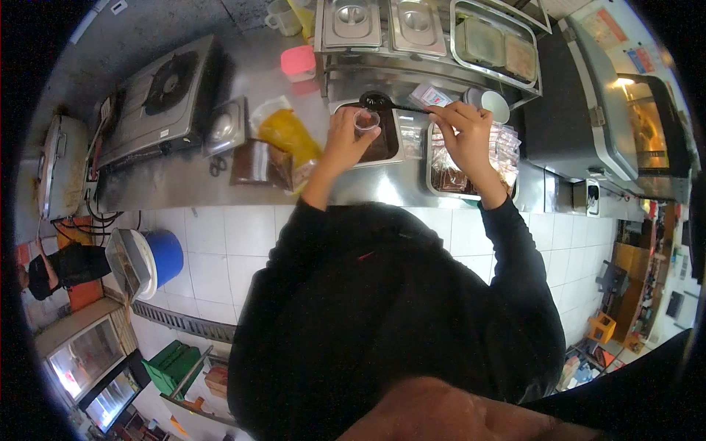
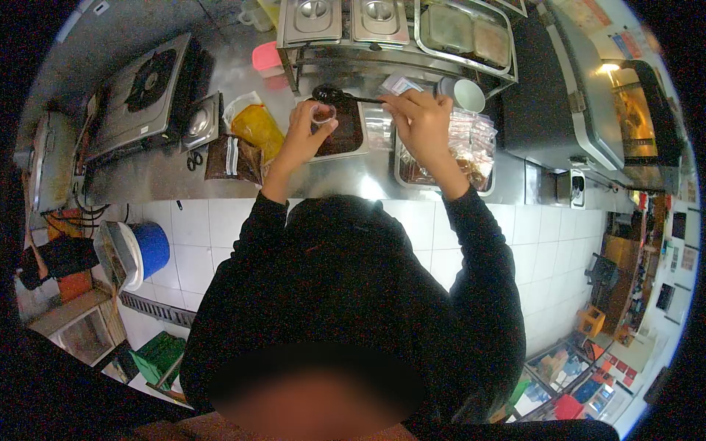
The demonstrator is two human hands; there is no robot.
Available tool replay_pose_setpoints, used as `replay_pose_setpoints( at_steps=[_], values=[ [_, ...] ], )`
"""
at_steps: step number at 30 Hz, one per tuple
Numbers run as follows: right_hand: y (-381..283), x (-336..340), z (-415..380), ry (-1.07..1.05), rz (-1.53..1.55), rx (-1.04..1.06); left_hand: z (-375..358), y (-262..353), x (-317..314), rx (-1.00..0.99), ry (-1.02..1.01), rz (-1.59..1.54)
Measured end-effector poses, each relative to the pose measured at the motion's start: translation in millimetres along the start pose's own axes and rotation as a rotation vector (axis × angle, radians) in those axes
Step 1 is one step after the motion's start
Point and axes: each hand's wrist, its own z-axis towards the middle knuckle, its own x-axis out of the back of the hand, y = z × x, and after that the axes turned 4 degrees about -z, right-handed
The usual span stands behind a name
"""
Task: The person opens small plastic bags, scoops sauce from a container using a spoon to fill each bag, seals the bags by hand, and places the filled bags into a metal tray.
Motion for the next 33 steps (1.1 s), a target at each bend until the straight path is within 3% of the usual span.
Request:
replay_pose_setpoints(
  at_steps=[3,6,9,12,15,18,21,24,27,30,33],
  values=[
    [5.1,-5.8,-5.6,-0.210,0.224,-0.303,-5.1,2.7,2.8,-0.003,0.091,0.081],
    [26.7,-34.1,-29.7,-0.236,0.076,-0.298,-11.3,8.7,6.3,0.048,0.165,0.172],
    [30.7,-74.0,-53.5,-0.563,0.005,-0.388,-17.1,7.4,3.1,0.109,0.176,0.049],
    [-1.2,-91.5,-56.8,-0.324,0.314,-0.316,-25.5,10.3,-9.6,0.301,0.195,-0.185],
    [-33.7,-93.1,-47.7,-0.456,1.151,-0.846,-31.6,20.0,-20.3,0.407,0.222,-0.413],
    [-39.7,-91.1,-48.8,-0.499,1.383,-1.039,-34.7,26.2,-25.2,0.313,0.237,-0.507],
    [-41.5,-86.7,-51.3,-0.425,1.634,-1.052,-37.4,44.0,-19.3,0.360,0.143,-0.823],
    [-36.0,-70.7,-45.7,-0.480,1.615,-0.951,-45.1,28.6,-0.7,0.745,0.074,-1.242],
    [-38.8,-60.5,-44.7,-0.593,1.716,-0.891,-51.0,30.8,3.5,0.609,-0.016,-1.150],
    [-40.3,-52.4,-40.7,-0.523,1.822,-1.013,-46.1,46.4,6.5,0.593,0.036,-1.050],
    [-47.0,-63.5,-45.2,-0.275,0.987,-0.684,-41.2,65.7,9.0,0.575,0.061,-0.705]
  ],
)
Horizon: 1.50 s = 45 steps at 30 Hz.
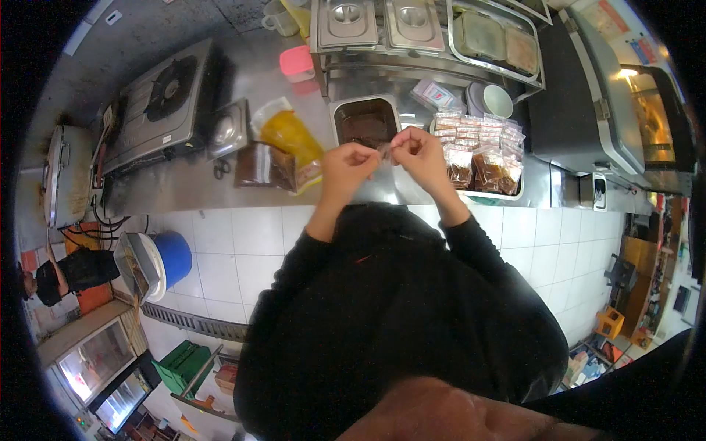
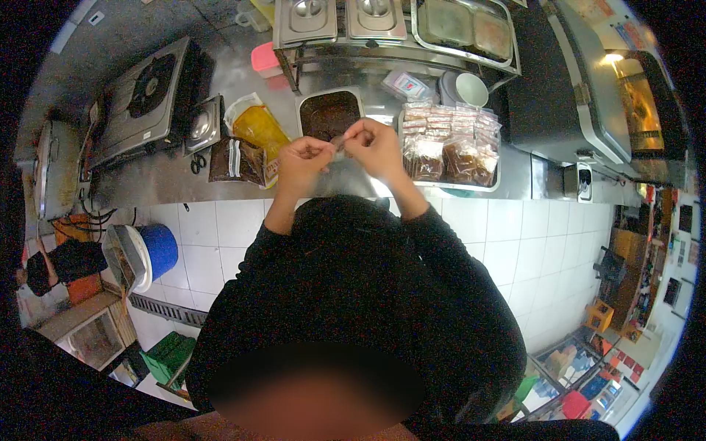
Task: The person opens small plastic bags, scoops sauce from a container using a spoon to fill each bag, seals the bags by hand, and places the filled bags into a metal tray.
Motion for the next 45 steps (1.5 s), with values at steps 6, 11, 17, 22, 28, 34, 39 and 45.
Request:
replay_pose_setpoints(
  at_steps=[6,11,17,22,28,34,39,45],
  values=[
    [-10.0,-11.7,2.2,0.161,-0.320,0.127,14.9,27.6,4.1,-0.263,0.049,0.595],
    [-38.8,-4.2,6.4,0.049,-0.174,0.393,18.4,47.1,15.9,0.088,-0.076,0.133],
    [-15.9,-4.1,1.5,-0.104,-0.118,0.216,37.1,30.1,41.6,-0.049,-0.062,-0.018],
    [-11.3,-20.4,2.4,-0.050,-0.011,0.181,27.9,49.5,31.7,0.092,-0.060,-0.082],
    [-16.9,-14.4,1.0,0.025,-0.049,0.136,21.7,55.1,14.1,-0.611,0.019,0.524],
    [-21.5,-11.1,0.0,-0.031,-0.016,0.134,7.9,51.1,-3.2,-0.585,0.011,0.591],
    [-23.8,-3.3,-5.7,-0.118,0.084,0.067,10.5,53.3,-2.8,-0.682,0.101,0.467],
    [-24.3,3.5,-9.7,0.083,0.175,0.082,19.9,55.5,19.8,-0.355,0.057,0.145]
  ],
)
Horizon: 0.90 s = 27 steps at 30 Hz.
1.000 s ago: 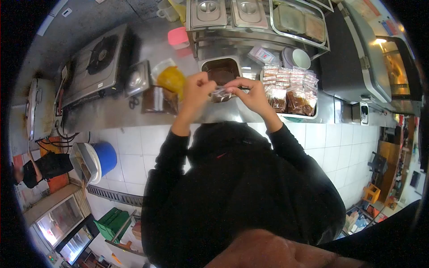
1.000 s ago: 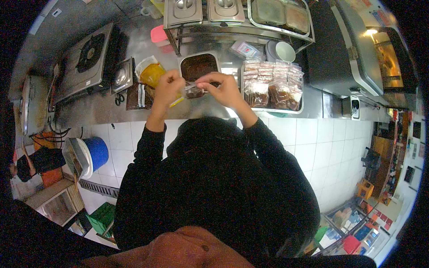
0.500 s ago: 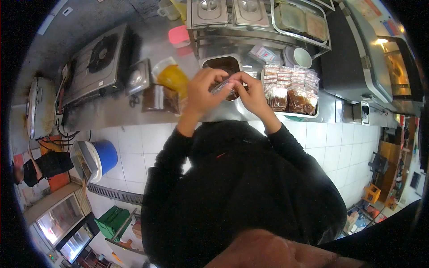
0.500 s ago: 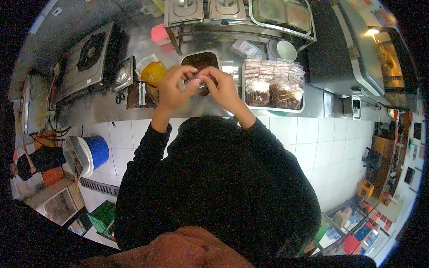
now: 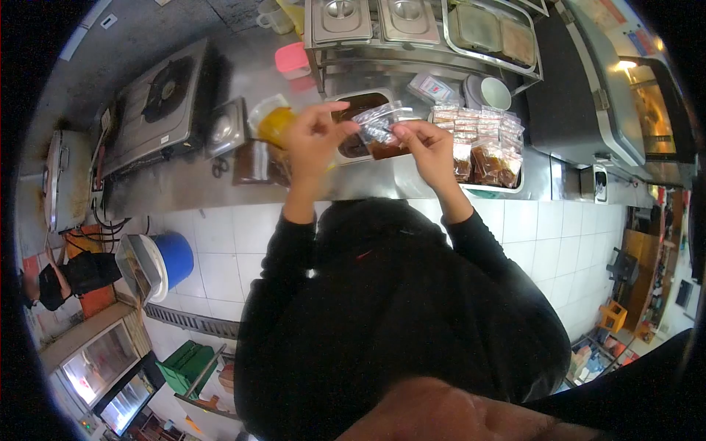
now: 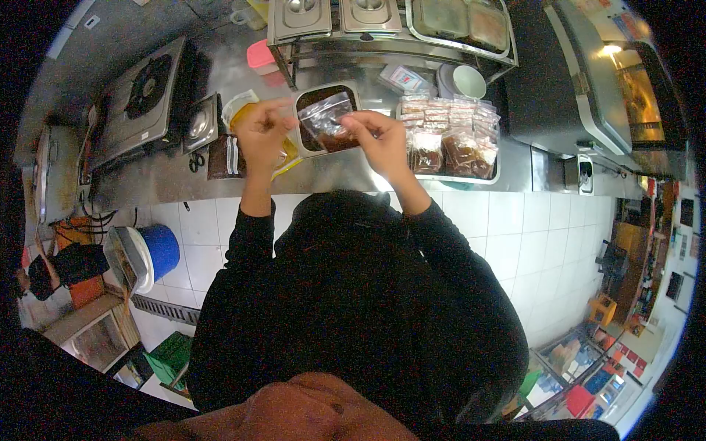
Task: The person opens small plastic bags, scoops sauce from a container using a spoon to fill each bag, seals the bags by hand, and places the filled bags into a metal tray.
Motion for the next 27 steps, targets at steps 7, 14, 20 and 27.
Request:
replay_pose_setpoints(
  at_steps=[7,14,20,27],
  values=[
    [-9.3,1.3,-2.3,-0.011,0.053,0.108,-17.5,-0.4,-31.7,0.250,0.084,-0.384],
    [-21.7,10.2,2.7,-0.085,-0.168,0.221,-26.4,-6.6,-34.2,0.192,0.108,-0.286],
    [-14.6,8.0,4.7,-0.103,-0.126,0.272,-30.7,-3.5,-43.9,0.069,0.125,-0.330],
    [-23.3,7.9,5.0,-0.130,-0.259,0.302,-30.9,-1.5,-45.2,0.153,-0.024,-0.344]
  ],
)
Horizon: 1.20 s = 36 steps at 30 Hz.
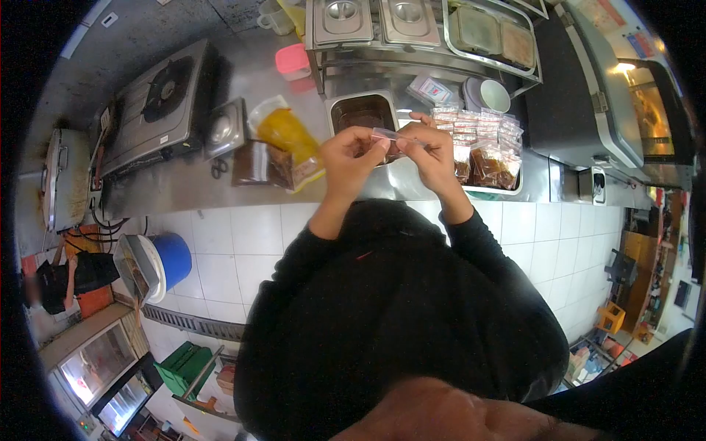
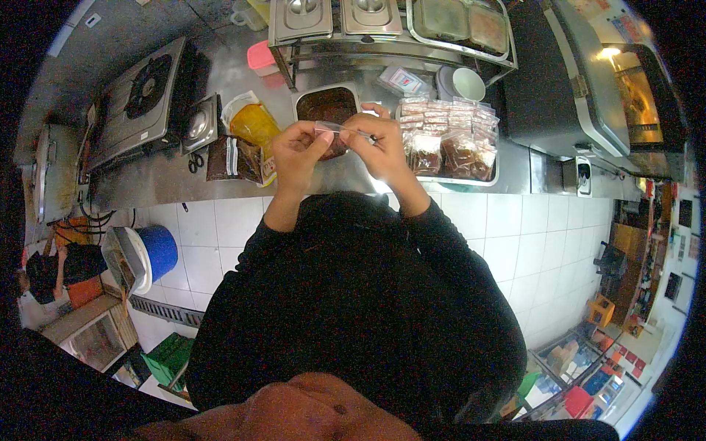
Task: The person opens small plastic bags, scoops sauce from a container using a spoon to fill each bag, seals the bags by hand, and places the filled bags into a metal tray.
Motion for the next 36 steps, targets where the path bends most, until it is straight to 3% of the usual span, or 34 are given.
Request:
replay_pose_setpoints(
  at_steps=[9,15,20,21,24,27,28,31,34,36],
  values=[
    [9.8,-0.1,0.8,-0.080,-0.032,0.046,-2.8,-11.0,-0.7,0.016,0.019,-0.077],
    [7.2,12.1,-7.7,-0.075,0.140,-0.021,2.6,-1.7,22.2,0.137,-0.088,-0.092],
    [13.3,29.6,-18.6,0.169,0.514,-0.159,9.6,17.6,47.2,0.204,0.092,-0.073],
    [5.5,37.2,-16.7,0.188,0.429,-0.142,12.1,20.1,51.1,0.207,0.132,-0.081],
    [-3.2,37.8,-21.7,0.027,0.163,-0.192,14.9,12.5,38.8,0.008,-0.034,-0.045],
    [2.3,27.9,-18.1,-0.031,-0.041,-0.027,15.0,0.8,17.2,0.078,-0.204,0.178],
    [2.2,24.7,-19.7,-0.035,0.009,-0.079,14.5,-3.5,16.9,0.021,-0.276,0.299],
    [5.1,20.2,-28.1,0.008,0.163,-0.261,8.1,-4.2,11.0,0.204,-0.180,0.307],
    [22.6,17.5,-41.6,-0.017,0.308,-0.288,5.7,-8.4,1.8,0.037,-0.148,0.377],
    [26.9,14.3,-46.3,-0.004,0.306,-0.271,3.3,-13.6,-5.0,0.036,-0.145,0.353]
  ],
)
